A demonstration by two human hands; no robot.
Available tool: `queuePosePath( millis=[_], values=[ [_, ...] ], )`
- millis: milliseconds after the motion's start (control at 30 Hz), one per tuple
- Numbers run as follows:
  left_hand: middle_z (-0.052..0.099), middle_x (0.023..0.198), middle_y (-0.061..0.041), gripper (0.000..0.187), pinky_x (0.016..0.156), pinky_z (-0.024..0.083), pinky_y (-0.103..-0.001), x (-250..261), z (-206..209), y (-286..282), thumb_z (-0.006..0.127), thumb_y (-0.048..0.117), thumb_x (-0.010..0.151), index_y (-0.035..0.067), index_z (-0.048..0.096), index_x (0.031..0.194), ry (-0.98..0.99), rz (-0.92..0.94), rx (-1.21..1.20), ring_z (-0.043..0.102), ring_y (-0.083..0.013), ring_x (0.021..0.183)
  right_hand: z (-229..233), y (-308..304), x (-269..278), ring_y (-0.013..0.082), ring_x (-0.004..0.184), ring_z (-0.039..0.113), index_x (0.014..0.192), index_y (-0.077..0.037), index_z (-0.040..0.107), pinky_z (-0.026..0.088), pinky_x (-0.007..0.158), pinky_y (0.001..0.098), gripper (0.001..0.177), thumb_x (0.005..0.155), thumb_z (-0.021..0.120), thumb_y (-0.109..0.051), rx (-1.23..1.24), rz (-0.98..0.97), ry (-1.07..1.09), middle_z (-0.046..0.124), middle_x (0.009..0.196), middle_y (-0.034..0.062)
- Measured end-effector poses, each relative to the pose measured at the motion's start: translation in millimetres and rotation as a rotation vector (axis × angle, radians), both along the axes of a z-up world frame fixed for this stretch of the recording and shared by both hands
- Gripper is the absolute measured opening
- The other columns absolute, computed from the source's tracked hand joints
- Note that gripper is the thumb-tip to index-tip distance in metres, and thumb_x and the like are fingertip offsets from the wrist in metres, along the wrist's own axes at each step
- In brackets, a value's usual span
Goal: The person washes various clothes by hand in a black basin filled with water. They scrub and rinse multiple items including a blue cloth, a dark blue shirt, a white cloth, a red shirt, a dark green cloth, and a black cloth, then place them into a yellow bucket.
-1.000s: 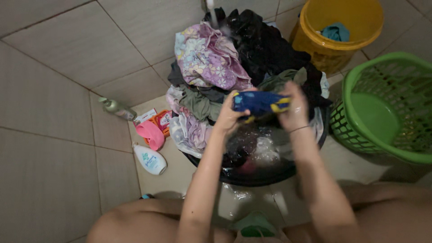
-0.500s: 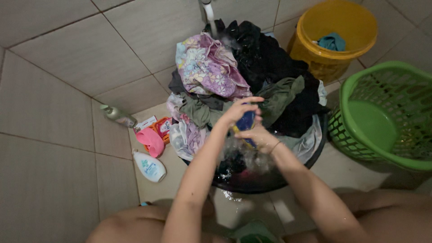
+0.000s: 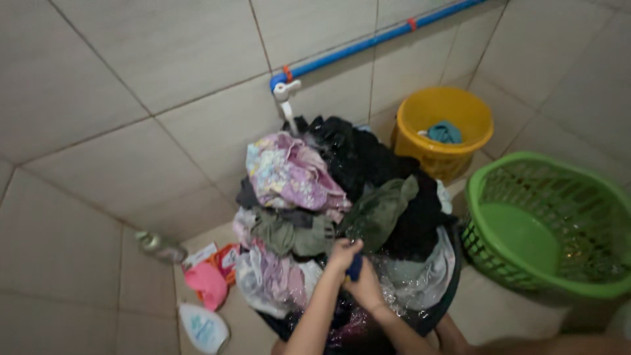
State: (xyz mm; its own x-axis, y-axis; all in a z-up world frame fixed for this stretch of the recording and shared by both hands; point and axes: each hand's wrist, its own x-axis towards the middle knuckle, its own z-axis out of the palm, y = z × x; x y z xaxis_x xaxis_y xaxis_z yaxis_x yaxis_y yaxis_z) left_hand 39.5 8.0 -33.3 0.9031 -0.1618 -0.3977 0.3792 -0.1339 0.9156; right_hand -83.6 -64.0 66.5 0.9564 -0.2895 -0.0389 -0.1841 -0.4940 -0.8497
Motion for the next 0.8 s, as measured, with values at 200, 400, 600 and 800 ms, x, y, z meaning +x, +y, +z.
queuePosePath(
  millis=[200,400,600,800],
  values=[
    [0.066,0.115,-0.009,0.073,0.091,0.052,-0.033,-12,16,13,0.075,0.047,0.091,0.005,0.047,0.144,0.044,-0.064,0.133,0.064,-0.0194,0.104,20,-94,41,0.0200,0.081,0.073,0.118,-0.010,0.065,0.061,0.074,0.0354,0.057,0.065,0.086,-0.017,0.556,0.357,0.548,0.074,0.098,0.0089],
    [0.075,0.105,-0.012,0.059,0.089,0.055,-0.037,-16,26,5,0.069,0.037,0.087,0.004,0.056,0.135,-0.240,-0.225,0.043,0.069,-0.0234,0.097,141,-196,124,0.0200,0.101,0.071,0.125,-0.008,0.063,0.060,0.089,0.0401,0.038,0.092,0.069,-0.025,1.116,0.108,-0.130,0.073,0.110,0.0057],
    [0.074,0.109,-0.019,0.033,0.090,0.055,-0.042,-89,16,-34,0.068,0.033,0.090,0.006,0.076,0.108,-0.283,-0.865,0.820,0.072,-0.0335,0.101,142,-189,105,0.0192,0.101,0.067,0.134,-0.012,0.059,0.058,0.088,0.0447,0.041,0.095,0.064,-0.019,0.990,-0.066,-0.120,0.070,0.113,0.0037],
    [0.070,0.116,-0.024,0.031,0.090,0.053,-0.046,-94,9,-16,0.061,0.023,0.090,0.004,0.069,0.113,-0.344,-0.550,0.538,0.069,-0.0372,0.108,54,-156,44,0.0207,0.107,0.070,0.136,-0.008,0.060,0.055,0.091,0.0403,0.047,0.092,0.070,-0.023,0.682,0.190,0.174,0.073,0.115,0.0084]
  ],
)
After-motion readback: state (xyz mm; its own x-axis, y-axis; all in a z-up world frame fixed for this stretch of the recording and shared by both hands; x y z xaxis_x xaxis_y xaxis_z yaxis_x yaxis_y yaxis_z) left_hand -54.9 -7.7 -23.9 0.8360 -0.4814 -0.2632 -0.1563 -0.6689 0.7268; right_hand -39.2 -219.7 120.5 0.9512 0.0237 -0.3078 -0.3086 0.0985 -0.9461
